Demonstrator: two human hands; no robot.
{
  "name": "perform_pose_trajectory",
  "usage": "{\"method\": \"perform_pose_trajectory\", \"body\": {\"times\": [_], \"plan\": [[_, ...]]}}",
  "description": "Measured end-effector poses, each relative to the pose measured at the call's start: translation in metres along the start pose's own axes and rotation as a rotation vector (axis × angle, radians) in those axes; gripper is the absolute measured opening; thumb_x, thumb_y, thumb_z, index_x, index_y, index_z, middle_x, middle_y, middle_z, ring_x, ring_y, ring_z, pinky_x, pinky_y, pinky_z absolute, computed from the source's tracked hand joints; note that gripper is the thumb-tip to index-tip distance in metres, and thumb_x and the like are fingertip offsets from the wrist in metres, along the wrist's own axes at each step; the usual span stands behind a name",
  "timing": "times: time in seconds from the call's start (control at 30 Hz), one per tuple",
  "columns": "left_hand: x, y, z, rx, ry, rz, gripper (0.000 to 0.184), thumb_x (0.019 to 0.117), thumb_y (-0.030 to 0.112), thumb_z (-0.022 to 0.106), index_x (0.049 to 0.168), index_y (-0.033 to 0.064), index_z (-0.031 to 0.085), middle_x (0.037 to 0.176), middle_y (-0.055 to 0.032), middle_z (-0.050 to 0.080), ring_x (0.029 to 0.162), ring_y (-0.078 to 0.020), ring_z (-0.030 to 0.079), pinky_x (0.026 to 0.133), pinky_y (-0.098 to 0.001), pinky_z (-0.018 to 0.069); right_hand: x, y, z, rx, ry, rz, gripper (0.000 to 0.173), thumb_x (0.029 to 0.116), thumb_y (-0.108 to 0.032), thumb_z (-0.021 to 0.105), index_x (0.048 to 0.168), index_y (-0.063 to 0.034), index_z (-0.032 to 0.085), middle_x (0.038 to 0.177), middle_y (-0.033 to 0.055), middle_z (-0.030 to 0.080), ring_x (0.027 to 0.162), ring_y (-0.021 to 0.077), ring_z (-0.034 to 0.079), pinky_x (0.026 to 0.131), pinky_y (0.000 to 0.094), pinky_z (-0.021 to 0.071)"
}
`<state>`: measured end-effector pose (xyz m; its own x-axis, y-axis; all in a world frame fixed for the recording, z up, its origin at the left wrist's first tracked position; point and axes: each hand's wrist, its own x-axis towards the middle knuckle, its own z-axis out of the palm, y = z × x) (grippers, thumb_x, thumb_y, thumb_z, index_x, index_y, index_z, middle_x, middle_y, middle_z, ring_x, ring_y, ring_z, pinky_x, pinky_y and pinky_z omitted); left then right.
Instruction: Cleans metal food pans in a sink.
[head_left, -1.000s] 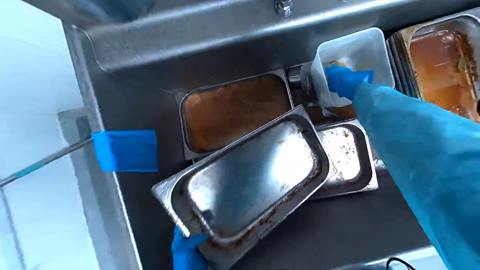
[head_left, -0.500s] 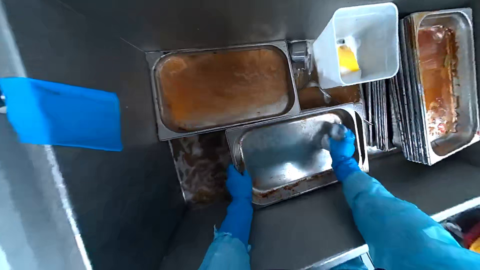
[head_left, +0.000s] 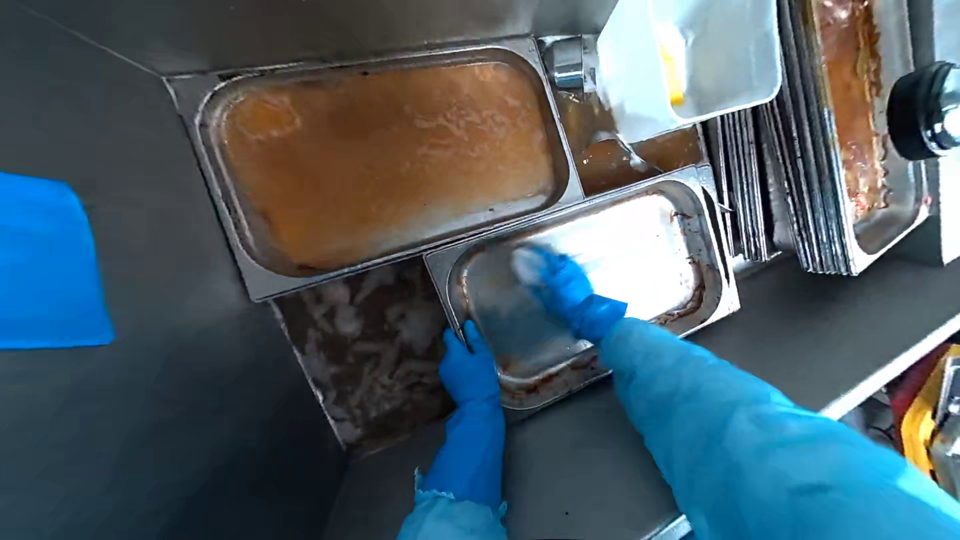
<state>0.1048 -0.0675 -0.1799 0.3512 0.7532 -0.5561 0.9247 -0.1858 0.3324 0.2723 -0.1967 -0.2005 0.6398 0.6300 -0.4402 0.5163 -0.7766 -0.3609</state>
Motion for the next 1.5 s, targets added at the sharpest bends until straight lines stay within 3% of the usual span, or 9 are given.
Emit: {"method": "perform_pose_trajectory", "body": {"times": [0.1,0.2,0.47,0.63,0.73,1.0,1.17,1.27,1.5], "plan": [[-0.001,-0.006,0.001,-0.016,-0.009,-0.019,0.051,0.1107,0.042,0.042,0.136,0.0007,0.059,0.099,-0.0267,0.072,0.096,-0.0442,0.072,0.086,-0.0624,0.0547,-0.016,0.093,-0.069,0.017,0.232,0.662,0.055,0.0975,-0.046,0.064,0.137,-0.0065,0.062,0.14,0.0224,0.06,0.129,0.0393,0.058,0.105,0.0592,0.049],[-0.001,-0.005,0.003,-0.025,0.009,-0.012,0.05,0.1104,0.042,0.044,0.135,0.0011,0.06,0.095,-0.0254,0.072,0.092,-0.0435,0.073,0.083,-0.0616,0.0561,0.004,0.097,-0.08,0.064,0.42,0.899,0.068,0.0963,-0.051,0.064,0.145,-0.004,0.053,0.15,0.0242,0.05,0.133,0.0407,0.055,0.106,0.0594,0.0483],[-0.004,-0.01,0.003,-0.049,0.01,0.045,0.05,0.111,0.041,0.042,0.127,-0.0013,0.062,0.091,-0.0263,0.071,0.089,-0.0442,0.072,0.081,-0.0628,0.0556,0.013,-0.103,0.024,0.133,-0.004,0.022,0.038,0.0945,-0.031,0.07,0.126,-0.0109,0.072,0.152,0.0113,0.054,0.126,0.0389,0.058,0.095,0.0582,0.0542],[0.002,-0.019,0.002,-0.193,-0.009,0.065,0.052,0.1128,0.039,0.036,0.136,-0.0013,0.06,0.098,-0.029,0.071,0.094,-0.0453,0.071,0.086,-0.0638,0.0545,-0.027,-0.08,0.019,0.04,-0.268,-0.355,0.03,0.0943,-0.024,0.072,0.122,-0.0123,0.075,0.149,0.0077,0.058,0.125,0.0373,0.06,0.1,0.056,0.0528],[0.003,-0.024,0.006,-0.279,-0.019,0.044,0.055,0.1125,0.042,0.034,0.141,0.0016,0.059,0.108,-0.0263,0.072,0.104,-0.0403,0.071,0.095,-0.0603,0.0541,-0.061,-0.064,0.02,-0.087,-0.484,-0.617,0.018,0.0934,-0.019,0.072,0.109,-0.0127,0.076,0.138,0.004,0.065,0.112,0.0344,0.065,0.089,0.0547,0.0571],[0.006,-0.019,0.009,-0.258,-0.025,0.037,0.055,0.1131,0.04,0.034,0.137,-0.0023,0.06,0.098,-0.0283,0.071,0.093,-0.0427,0.071,0.088,-0.0618,0.0546,0.04,-0.084,0.014,0.039,-0.059,-0.297,0.032,0.095,-0.032,0.07,0.12,-0.0137,0.074,0.142,0.0112,0.063,0.123,0.0381,0.061,0.098,0.0562,0.0534],[0.006,-0.02,0.013,-0.295,-0.002,0.061,0.053,0.113,0.041,0.033,0.13,0.0008,0.064,0.095,-0.0242,0.072,0.09,-0.0388,0.072,0.085,-0.0604,0.056,-0.024,-0.086,0.024,-0.135,-0.299,-0.507,0.016,0.0907,-0.011,0.071,0.106,-0.0091,0.074,0.123,0.0145,0.067,0.106,0.0405,0.065,0.081,0.0587,0.058],[0.009,-0.015,0.011,-0.286,-0.008,0.046,0.053,0.1134,0.039,0.033,0.133,0.0007,0.063,0.101,-0.026,0.072,0.096,-0.0402,0.071,0.089,-0.061,0.0546,0.03,-0.091,0.002,-0.219,-0.203,-0.523,0.013,0.0942,-0.01,0.067,0.107,-0.0079,0.071,0.112,0.0158,0.068,0.101,0.0396,0.066,0.079,0.0571,0.0583],[0.006,-0.016,0.009,-0.304,-0.004,0.063,0.054,0.1125,0.042,0.035,0.126,0.0011,0.067,0.098,-0.0238,0.072,0.094,-0.0383,0.071,0.088,-0.0604,0.0547,-0.004,-0.099,0.017,-0.146,-0.265,-0.464,0.016,0.0871,-0.01,0.073,0.103,-0.0103,0.075,0.12,0.0118,0.069,0.107,0.0378,0.065,0.084,0.0585,0.0574]]}}
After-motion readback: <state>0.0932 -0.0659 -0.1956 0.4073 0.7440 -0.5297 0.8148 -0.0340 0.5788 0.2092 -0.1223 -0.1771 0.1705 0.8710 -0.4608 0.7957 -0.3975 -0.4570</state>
